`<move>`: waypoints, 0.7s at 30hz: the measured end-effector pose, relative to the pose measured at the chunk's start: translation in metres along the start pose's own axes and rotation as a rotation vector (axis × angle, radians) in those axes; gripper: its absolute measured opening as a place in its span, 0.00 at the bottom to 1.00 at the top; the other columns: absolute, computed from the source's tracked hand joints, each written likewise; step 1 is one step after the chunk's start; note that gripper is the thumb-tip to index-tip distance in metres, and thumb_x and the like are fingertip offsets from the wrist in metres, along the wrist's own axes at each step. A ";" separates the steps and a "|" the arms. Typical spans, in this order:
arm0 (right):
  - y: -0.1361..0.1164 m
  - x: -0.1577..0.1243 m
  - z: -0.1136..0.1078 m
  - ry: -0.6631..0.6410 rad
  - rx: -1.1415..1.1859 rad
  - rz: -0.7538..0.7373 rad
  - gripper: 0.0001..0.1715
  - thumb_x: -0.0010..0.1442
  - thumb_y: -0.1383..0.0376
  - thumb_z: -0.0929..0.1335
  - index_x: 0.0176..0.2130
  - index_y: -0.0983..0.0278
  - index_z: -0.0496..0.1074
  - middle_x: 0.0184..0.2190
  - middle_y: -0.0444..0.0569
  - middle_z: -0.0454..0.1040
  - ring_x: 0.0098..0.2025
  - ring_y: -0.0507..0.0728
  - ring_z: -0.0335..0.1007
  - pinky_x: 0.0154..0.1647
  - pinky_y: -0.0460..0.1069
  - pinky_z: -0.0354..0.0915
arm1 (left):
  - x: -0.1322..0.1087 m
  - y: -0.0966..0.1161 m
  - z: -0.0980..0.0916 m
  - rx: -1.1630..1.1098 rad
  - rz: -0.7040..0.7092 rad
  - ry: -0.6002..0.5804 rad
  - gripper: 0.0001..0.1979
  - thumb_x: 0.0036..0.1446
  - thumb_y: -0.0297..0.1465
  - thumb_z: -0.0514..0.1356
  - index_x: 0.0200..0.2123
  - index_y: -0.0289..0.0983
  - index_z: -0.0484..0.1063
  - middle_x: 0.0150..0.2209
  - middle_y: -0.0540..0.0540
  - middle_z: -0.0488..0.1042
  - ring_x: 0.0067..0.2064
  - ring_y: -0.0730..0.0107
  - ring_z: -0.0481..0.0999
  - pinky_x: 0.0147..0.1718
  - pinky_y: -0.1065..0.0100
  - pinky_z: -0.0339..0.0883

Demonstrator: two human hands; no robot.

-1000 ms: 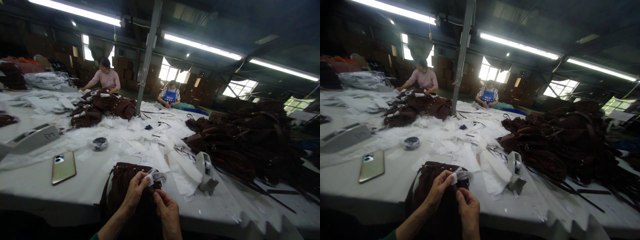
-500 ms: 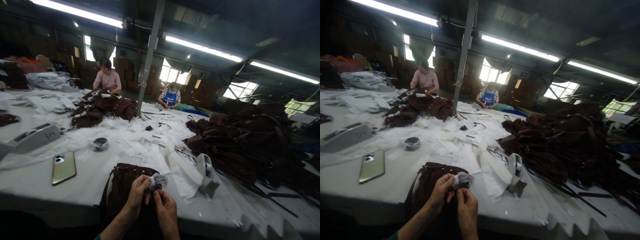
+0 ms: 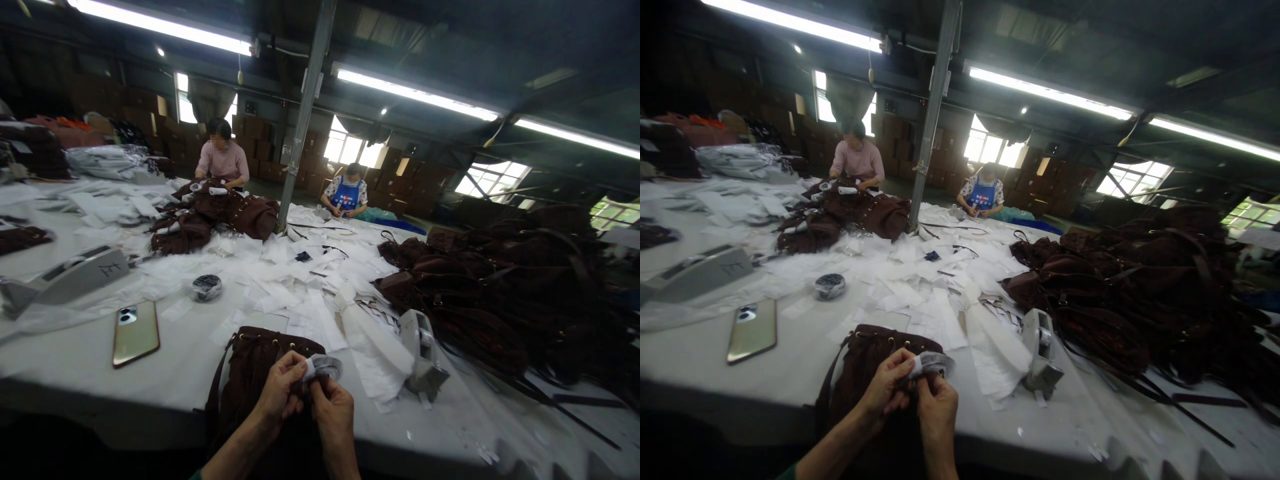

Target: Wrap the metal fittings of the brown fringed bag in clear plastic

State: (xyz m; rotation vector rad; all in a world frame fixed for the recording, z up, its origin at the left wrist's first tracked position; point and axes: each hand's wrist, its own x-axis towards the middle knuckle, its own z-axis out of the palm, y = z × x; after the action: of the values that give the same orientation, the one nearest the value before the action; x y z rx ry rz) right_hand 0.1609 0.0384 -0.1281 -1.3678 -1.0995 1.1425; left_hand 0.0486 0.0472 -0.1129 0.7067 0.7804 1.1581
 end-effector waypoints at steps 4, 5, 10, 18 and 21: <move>-0.004 -0.001 0.001 0.062 -0.072 0.006 0.21 0.47 0.52 0.69 0.20 0.67 0.73 0.11 0.40 0.61 0.15 0.47 0.49 0.14 0.44 0.47 | -0.001 -0.003 0.001 0.010 0.027 0.002 0.18 0.49 0.45 0.62 0.31 0.37 0.63 0.17 0.57 0.65 0.08 0.87 0.51 0.07 0.81 0.42; -0.005 -0.001 0.001 0.073 -0.084 0.003 0.21 0.47 0.52 0.69 0.20 0.67 0.73 0.11 0.40 0.61 0.15 0.48 0.50 0.14 0.44 0.47 | -0.002 -0.003 0.002 0.010 0.038 0.004 0.18 0.49 0.45 0.62 0.31 0.37 0.63 0.17 0.58 0.65 0.08 0.88 0.51 0.07 0.81 0.43; -0.001 0.007 0.002 0.105 -0.112 -0.024 0.19 0.46 0.54 0.70 0.20 0.68 0.75 0.13 0.44 0.67 0.16 0.50 0.57 0.15 0.44 0.53 | -0.003 -0.003 0.006 0.046 0.038 -0.020 0.20 0.49 0.47 0.62 0.31 0.37 0.61 0.17 0.58 0.64 0.09 0.88 0.50 0.07 0.81 0.45; 0.001 0.004 0.003 0.001 0.289 0.125 0.19 0.45 0.53 0.73 0.27 0.67 0.72 0.12 0.38 0.62 0.12 0.45 0.48 0.12 0.42 0.47 | 0.002 -0.008 0.013 -0.021 0.087 0.177 0.29 0.47 0.48 0.62 0.44 0.41 0.53 0.17 0.59 0.66 0.09 0.83 0.53 0.07 0.81 0.45; -0.007 -0.007 -0.001 0.014 0.428 0.208 0.27 0.41 0.54 0.75 0.38 0.67 0.72 0.17 0.39 0.68 0.13 0.43 0.46 0.12 0.40 0.43 | 0.003 -0.010 0.014 0.013 0.129 0.183 0.29 0.49 0.48 0.62 0.46 0.41 0.51 0.20 0.59 0.67 0.10 0.85 0.52 0.08 0.81 0.45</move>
State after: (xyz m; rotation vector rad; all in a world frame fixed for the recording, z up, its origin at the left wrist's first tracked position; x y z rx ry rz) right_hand 0.1609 0.0318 -0.1207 -1.1629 -0.6599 1.4214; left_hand 0.0664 0.0467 -0.1141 0.6759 0.9069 1.3491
